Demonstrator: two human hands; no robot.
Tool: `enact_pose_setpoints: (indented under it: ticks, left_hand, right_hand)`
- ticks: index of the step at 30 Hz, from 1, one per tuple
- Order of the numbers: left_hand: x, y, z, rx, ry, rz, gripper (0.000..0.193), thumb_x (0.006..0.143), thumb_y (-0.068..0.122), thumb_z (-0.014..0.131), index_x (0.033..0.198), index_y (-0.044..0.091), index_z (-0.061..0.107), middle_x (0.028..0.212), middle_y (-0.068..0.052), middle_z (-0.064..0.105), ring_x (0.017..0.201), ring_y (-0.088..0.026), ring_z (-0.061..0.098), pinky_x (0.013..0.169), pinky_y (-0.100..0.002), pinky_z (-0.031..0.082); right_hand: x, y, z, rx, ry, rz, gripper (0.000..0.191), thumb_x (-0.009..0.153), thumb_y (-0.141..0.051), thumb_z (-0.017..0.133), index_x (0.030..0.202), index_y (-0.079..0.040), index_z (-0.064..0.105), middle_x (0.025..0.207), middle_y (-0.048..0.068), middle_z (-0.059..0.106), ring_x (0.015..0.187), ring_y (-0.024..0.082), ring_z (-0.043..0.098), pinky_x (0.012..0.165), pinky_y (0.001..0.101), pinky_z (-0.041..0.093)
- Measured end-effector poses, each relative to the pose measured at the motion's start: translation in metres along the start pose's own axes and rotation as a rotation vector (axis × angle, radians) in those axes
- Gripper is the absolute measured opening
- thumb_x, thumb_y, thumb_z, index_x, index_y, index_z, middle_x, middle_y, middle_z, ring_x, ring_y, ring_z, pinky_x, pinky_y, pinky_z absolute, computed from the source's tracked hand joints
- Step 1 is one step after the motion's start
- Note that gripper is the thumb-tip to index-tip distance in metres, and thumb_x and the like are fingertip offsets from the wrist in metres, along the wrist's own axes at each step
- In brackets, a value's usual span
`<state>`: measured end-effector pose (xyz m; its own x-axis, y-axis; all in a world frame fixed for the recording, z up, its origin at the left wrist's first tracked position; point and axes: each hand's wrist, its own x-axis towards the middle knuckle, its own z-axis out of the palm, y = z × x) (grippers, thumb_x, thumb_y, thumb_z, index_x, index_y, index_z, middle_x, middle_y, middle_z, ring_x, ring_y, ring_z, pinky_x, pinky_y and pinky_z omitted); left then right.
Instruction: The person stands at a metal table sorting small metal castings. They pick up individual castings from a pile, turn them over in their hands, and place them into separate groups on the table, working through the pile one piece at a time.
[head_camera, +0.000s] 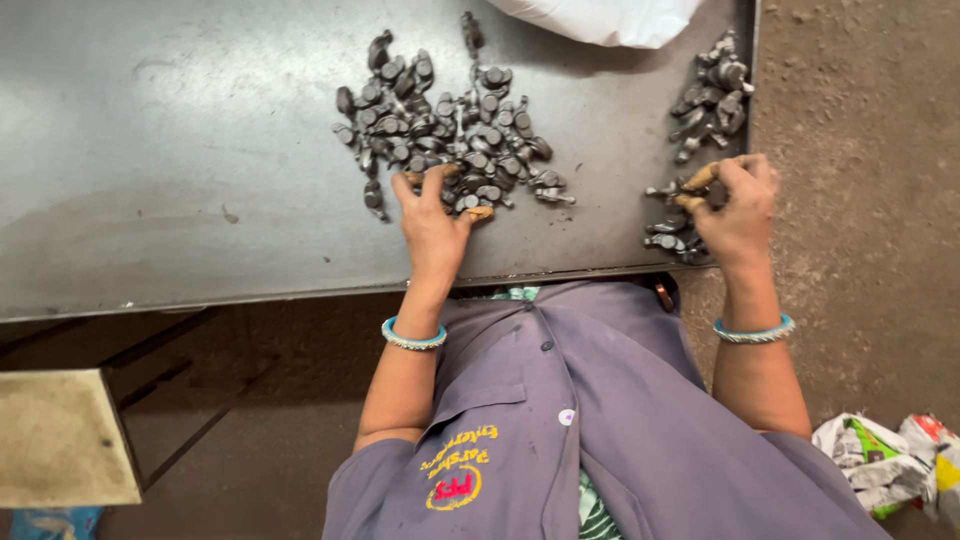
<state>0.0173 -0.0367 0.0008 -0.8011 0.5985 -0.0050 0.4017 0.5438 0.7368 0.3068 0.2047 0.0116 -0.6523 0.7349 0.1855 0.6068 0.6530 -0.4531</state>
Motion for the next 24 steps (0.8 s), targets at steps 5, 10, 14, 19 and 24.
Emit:
enact_pose_setpoints:
  ticks: [5,10,14,19,24]
  left_hand:
    - [-0.002,0.003,0.002,-0.046,0.020,0.015,0.069,0.061,0.001,0.091,0.123,0.009,0.061,0.124,-0.023,0.044,0.105,-0.046,0.060,0.084,-0.051,0.053]
    - [-0.001,0.007,0.006,-0.041,0.031,-0.006,0.068,0.060,0.001,0.091,0.120,0.014,0.063,0.121,-0.021,0.044,0.104,-0.046,0.060,0.083,-0.051,0.053]
    - [0.000,0.007,0.009,-0.040,0.024,-0.060,0.069,0.062,-0.001,0.088,0.123,0.015,0.061,0.125,-0.021,0.044,0.102,-0.046,0.061,0.085,-0.051,0.054]
    - [-0.001,0.013,0.006,-0.024,0.034,-0.046,0.070,0.061,0.000,0.089,0.124,0.014,0.061,0.122,-0.020,0.044,0.103,-0.045,0.062,0.086,-0.051,0.054]
    - [-0.017,0.031,0.000,0.099,0.178,0.196,0.069,0.065,0.007,0.091,0.128,0.013,0.061,0.125,-0.019,0.048,0.107,-0.042,0.060,0.088,-0.049,0.053]
  right_hand:
    - [0.005,-0.014,-0.016,0.005,-0.094,-0.008,0.025,0.077,-0.001,0.087,0.098,-0.011,0.077,0.097,0.002,0.069,0.108,0.026,0.056,0.102,0.0409,0.045]
    - [0.020,-0.072,0.004,0.218,-0.113,-0.216,0.032,0.076,-0.011,0.092,0.101,-0.008,0.072,0.105,0.005,0.071,0.105,0.028,0.058,0.098,0.0410,0.045]
    - [0.020,-0.116,0.044,0.102,-0.183,-0.237,0.035,0.072,-0.009,0.089,0.100,-0.005,0.068,0.100,0.010,0.069,0.097,0.034,0.058,0.087,0.0447,0.048]
    - [0.018,-0.114,0.056,0.162,-0.173,-0.159,0.025,0.078,-0.001,0.085,0.096,-0.008,0.069,0.088,0.008,0.070,0.085,0.028,0.062,0.076,0.0399,0.051]
    - [0.014,-0.089,0.055,0.628,-0.256,0.170,0.025,0.085,0.003,0.084,0.096,-0.001,0.062,0.086,0.004,0.065,0.076,0.011,0.058,0.065,0.0256,0.047]
